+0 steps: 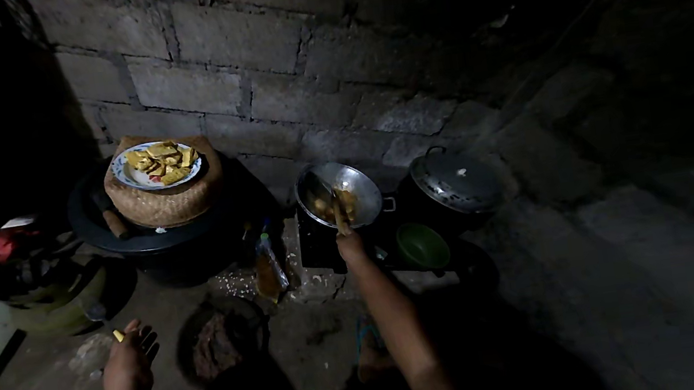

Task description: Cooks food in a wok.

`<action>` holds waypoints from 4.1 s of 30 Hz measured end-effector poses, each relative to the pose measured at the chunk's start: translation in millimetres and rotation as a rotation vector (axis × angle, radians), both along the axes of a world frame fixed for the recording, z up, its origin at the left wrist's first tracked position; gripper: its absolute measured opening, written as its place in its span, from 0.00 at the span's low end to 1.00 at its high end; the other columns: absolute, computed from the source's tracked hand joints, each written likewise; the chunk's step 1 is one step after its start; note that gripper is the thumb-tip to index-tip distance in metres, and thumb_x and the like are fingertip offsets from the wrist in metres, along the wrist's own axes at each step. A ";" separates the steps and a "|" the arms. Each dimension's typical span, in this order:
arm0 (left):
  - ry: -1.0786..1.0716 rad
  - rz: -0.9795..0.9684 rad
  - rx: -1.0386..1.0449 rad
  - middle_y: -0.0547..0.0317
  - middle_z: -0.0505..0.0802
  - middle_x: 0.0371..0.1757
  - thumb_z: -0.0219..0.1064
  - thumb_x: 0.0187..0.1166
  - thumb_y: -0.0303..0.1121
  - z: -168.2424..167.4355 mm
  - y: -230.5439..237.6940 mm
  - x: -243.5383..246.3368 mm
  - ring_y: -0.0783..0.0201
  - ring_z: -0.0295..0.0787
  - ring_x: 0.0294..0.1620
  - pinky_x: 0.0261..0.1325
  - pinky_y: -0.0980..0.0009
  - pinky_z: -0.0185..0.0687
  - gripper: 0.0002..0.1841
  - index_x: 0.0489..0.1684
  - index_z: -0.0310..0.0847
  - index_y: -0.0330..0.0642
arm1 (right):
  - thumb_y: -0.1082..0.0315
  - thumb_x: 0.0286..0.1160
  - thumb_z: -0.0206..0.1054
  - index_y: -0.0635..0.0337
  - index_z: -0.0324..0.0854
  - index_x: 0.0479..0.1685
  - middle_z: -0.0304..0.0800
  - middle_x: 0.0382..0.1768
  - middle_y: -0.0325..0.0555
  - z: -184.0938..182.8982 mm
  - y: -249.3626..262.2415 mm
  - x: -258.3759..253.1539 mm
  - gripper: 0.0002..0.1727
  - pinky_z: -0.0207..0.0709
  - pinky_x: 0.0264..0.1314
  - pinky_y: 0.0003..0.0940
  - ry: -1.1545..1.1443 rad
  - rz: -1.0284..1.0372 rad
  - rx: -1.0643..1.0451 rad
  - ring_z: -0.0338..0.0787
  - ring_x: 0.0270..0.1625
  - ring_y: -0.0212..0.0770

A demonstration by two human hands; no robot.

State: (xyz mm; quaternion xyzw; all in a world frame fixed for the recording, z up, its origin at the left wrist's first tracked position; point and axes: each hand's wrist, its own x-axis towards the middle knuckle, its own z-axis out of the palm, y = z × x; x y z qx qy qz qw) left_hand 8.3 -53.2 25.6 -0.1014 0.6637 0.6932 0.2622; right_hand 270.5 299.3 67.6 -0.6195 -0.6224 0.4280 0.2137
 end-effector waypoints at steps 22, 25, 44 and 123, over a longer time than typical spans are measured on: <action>-0.002 -0.020 0.003 0.51 0.85 0.59 0.50 0.94 0.42 2.1 1.0 4.2 0.62 0.83 0.50 0.52 0.63 0.79 0.22 0.79 0.69 0.42 | 0.71 0.93 0.51 0.62 0.68 0.80 0.76 0.43 0.47 2.1 -11.3 7.3 0.21 0.62 0.27 0.28 0.366 -0.249 -0.159 0.68 0.28 0.33; -0.004 -0.005 0.010 0.51 0.84 0.57 0.50 0.94 0.42 1.4 -0.7 2.1 0.62 0.83 0.48 0.50 0.63 0.79 0.21 0.78 0.70 0.42 | 0.69 0.94 0.51 0.60 0.71 0.75 0.72 0.36 0.42 5.0 -12.7 4.5 0.17 0.58 0.20 0.22 0.542 -0.328 -0.219 0.65 0.22 0.29; 0.003 -0.016 0.000 0.51 0.86 0.58 0.51 0.93 0.41 -2.6 3.2 0.8 0.61 0.84 0.49 0.51 0.62 0.79 0.21 0.78 0.71 0.42 | 0.70 0.92 0.55 0.56 0.62 0.90 0.81 0.45 0.48 21.4 -17.8 66.1 0.28 0.65 0.30 0.28 0.222 -0.110 -0.073 0.70 0.28 0.33; 0.031 -0.075 -0.056 0.49 0.84 0.62 0.50 0.94 0.44 1.3 10.4 6.1 0.59 0.84 0.54 0.56 0.59 0.79 0.23 0.80 0.69 0.41 | 0.62 0.92 0.54 0.45 0.65 0.91 0.79 0.78 0.60 91.6 31.7 113.7 0.28 0.68 0.83 0.60 -0.503 0.243 0.152 0.78 0.80 0.60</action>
